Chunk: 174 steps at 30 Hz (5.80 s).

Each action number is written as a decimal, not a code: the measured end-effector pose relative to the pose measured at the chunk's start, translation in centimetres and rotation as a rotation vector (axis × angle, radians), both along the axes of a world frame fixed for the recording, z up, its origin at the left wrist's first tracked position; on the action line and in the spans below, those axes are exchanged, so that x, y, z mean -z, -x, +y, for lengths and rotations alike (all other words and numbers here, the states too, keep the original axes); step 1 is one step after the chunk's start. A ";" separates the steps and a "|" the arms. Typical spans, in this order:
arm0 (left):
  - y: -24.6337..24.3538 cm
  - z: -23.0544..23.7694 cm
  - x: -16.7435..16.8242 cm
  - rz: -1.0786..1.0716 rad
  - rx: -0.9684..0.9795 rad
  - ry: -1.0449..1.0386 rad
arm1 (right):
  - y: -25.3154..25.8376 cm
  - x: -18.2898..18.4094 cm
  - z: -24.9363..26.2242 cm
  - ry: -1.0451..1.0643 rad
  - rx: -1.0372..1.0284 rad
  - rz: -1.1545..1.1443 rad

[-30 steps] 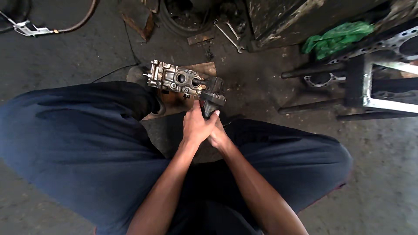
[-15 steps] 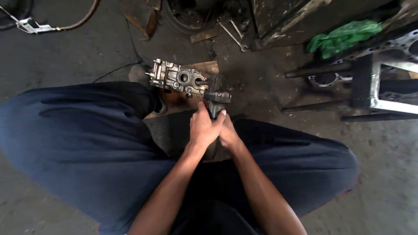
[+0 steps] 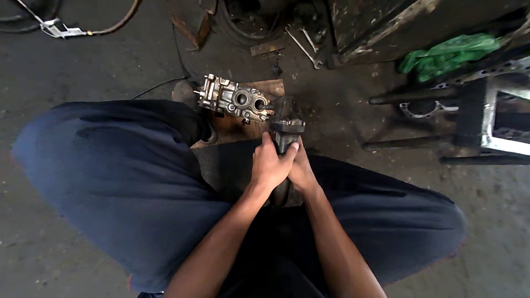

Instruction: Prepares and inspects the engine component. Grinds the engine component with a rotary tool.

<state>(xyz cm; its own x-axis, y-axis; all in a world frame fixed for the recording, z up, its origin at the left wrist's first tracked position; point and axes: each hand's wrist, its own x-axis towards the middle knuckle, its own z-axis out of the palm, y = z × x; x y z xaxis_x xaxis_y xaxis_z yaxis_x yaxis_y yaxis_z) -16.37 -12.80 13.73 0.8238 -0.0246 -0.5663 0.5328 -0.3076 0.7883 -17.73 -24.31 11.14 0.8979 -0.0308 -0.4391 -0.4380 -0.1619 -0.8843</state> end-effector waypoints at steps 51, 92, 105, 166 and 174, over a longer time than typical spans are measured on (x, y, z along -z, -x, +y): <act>-0.9 0.7 1.0 0.021 -0.027 -0.040 | -1.4 0.9 0.9 -0.081 0.030 0.150; -1.4 1.7 5.9 0.020 -0.027 0.072 | -1.3 5.1 2.5 0.064 0.068 0.078; -0.9 1.5 4.5 -0.009 0.013 0.049 | -0.5 3.9 2.3 0.024 0.116 0.041; -1.6 1.9 7.2 0.032 -0.034 0.066 | -1.8 5.9 2.7 0.159 0.006 0.110; -1.8 2.0 6.2 0.045 0.011 -0.031 | -1.5 6.8 2.5 0.009 0.014 0.060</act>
